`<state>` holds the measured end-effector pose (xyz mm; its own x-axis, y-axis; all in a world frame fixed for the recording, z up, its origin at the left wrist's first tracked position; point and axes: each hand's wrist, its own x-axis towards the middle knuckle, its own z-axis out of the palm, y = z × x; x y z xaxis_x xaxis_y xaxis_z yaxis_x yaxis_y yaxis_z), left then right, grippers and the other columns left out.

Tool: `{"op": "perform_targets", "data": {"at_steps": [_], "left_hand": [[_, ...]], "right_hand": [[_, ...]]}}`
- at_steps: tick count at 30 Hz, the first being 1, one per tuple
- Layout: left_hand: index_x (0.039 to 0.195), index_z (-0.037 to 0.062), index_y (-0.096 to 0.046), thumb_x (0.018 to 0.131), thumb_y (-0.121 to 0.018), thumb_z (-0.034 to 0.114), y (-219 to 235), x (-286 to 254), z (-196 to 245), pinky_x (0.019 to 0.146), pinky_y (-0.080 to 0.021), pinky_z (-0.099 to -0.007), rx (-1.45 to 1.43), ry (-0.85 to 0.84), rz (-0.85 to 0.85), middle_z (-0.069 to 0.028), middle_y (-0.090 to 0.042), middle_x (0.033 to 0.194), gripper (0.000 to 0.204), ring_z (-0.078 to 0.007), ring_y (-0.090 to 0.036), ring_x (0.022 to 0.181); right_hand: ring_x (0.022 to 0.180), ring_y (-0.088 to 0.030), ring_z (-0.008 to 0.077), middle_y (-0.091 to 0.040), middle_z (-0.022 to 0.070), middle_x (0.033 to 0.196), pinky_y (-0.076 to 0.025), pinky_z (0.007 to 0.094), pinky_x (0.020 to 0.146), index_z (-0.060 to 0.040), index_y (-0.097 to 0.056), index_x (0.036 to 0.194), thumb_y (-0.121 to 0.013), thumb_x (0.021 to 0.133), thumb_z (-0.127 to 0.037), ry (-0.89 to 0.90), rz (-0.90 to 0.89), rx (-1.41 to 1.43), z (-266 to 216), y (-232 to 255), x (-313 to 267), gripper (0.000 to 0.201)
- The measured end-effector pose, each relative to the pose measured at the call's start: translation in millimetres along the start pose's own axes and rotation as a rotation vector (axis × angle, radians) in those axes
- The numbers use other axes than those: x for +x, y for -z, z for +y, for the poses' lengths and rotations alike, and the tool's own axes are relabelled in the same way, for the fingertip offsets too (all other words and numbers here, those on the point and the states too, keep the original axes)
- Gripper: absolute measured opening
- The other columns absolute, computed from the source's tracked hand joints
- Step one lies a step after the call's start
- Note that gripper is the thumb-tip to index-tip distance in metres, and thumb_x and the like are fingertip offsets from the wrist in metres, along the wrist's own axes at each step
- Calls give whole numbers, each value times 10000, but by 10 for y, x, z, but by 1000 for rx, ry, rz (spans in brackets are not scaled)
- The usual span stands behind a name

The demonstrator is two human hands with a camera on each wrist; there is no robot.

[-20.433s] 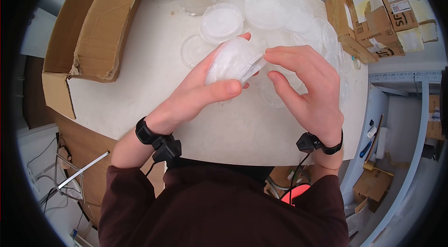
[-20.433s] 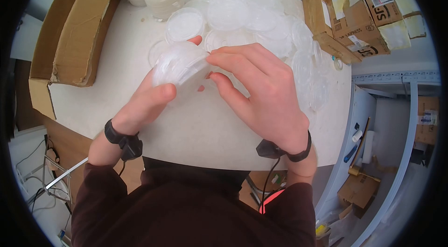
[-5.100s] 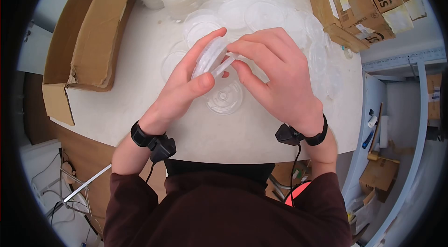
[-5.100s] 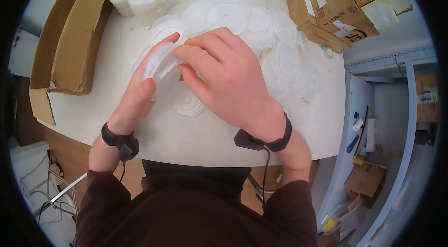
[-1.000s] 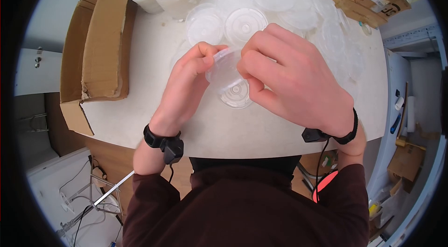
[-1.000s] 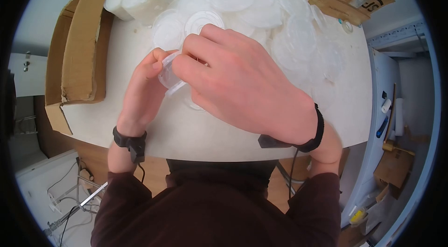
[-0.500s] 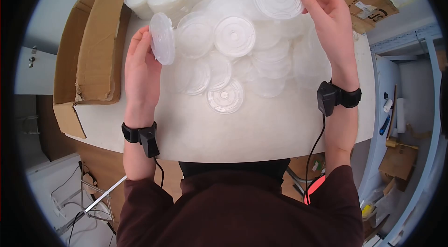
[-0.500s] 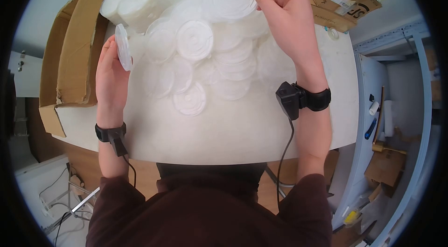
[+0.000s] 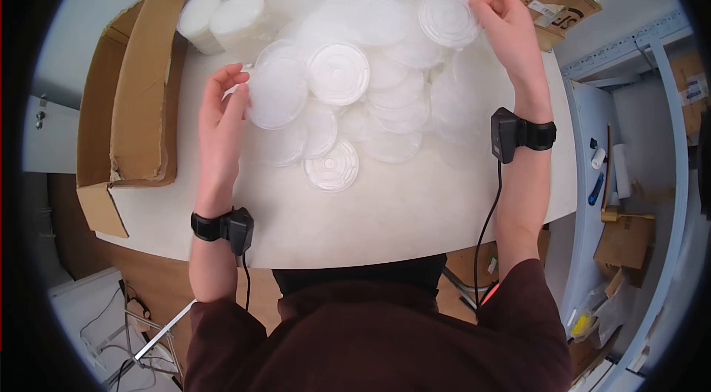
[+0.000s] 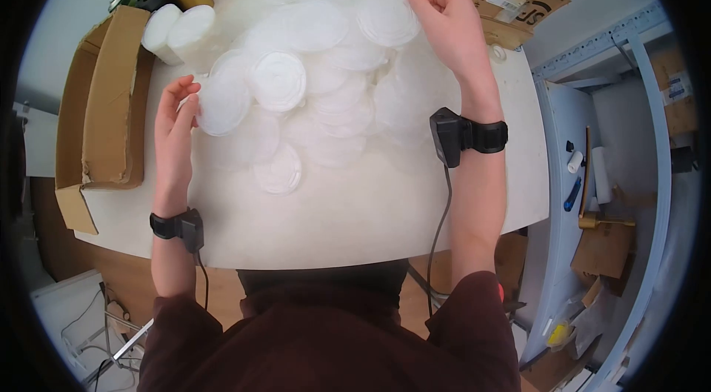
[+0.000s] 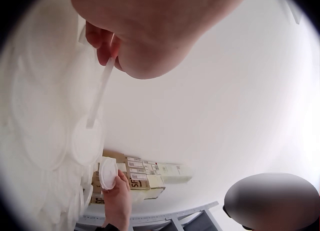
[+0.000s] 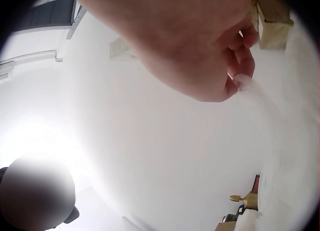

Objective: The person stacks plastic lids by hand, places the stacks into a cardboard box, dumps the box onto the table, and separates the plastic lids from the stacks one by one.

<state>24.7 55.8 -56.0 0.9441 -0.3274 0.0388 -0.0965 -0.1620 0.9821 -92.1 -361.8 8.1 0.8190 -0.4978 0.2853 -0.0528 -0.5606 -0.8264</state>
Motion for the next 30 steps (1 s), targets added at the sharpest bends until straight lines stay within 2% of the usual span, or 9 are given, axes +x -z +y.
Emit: {"op": "perform_targets", "data": {"at_steps": [4,6,9,17,20,23,25,29,30], "left_hand": [[1423,31,-639,1091,-632,154,-49,28,-96,917,-526,-302,123,-89,16,-48,-675,1349,354,-111,-621,1068],[1408,34,-649,1087,-641,154,-51,2,-29,932,-538,-315,140,-99,45,-55,-682,1343,343,-128,-630,1102],[1392,36,-656,1082,-655,162,-78,6,-4,971,-552,-337,134,-110,50,-65,-689,1343,335,-160,-641,1168],[1425,46,-642,1055,-699,192,-44,23,-16,1047,-539,-390,178,-153,83,-105,-651,1441,402,-229,-620,1295],[1490,51,-613,1041,-727,212,-8,87,15,1129,-499,-438,164,-286,194,-140,-597,1520,490,-293,-577,1388],[1541,50,-582,1028,-746,219,91,236,217,1192,-455,-492,505,-537,269,-179,-534,1592,564,-367,-542,1437],[1565,49,-565,1032,-742,275,171,521,526,1224,-437,-513,914,-768,203,-195,-563,1582,605,-415,-523,1455],[1603,76,-550,1017,-712,190,169,1358,817,1256,-413,-473,936,-716,17,-177,-570,1609,619,-369,-483,1523],[1615,78,-543,987,-689,149,160,1554,827,1254,-416,-450,1109,-629,-163,-176,-592,1592,649,-362,-501,1513]], "right_hand": [[1034,-725,203,-784,89,1135,-565,336,937,-20,-694,1367,-707,1029,-214,108,44,-141,-31,-192,-45,390],[1202,-710,277,-766,147,1276,-543,403,1067,-17,-687,1381,-719,1026,-246,109,95,-339,-139,-202,-91,423],[1264,-674,291,-731,149,1345,-514,419,1108,-22,-687,1389,-731,1027,-272,157,103,-362,-311,-226,-168,442],[1267,-666,298,-719,143,1357,-504,426,1123,-38,-692,1382,-735,1034,-263,271,72,-295,-698,-223,-354,417],[1254,-670,292,-730,135,1334,-508,423,1113,-41,-699,1367,-744,1031,-249,309,65,-229,-845,-195,-441,398],[1235,-678,283,-743,125,1312,-515,415,1094,-37,-708,1344,-749,1028,-237,350,52,-188,-964,-144,-503,376],[1224,-684,278,-749,121,1302,-517,409,1085,-33,-712,1331,-750,1026,-231,373,43,-176,-1010,-137,-529,365],[1205,-693,283,-752,121,1295,-520,390,1069,-29,-721,1314,-750,1024,-227,389,0,-96,-1059,-113,-566,352],[1202,-696,291,-753,124,1290,-521,389,1069,-30,-723,1314,-749,1023,-229,375,-30,-64,-1065,-105,-575,353]]}}
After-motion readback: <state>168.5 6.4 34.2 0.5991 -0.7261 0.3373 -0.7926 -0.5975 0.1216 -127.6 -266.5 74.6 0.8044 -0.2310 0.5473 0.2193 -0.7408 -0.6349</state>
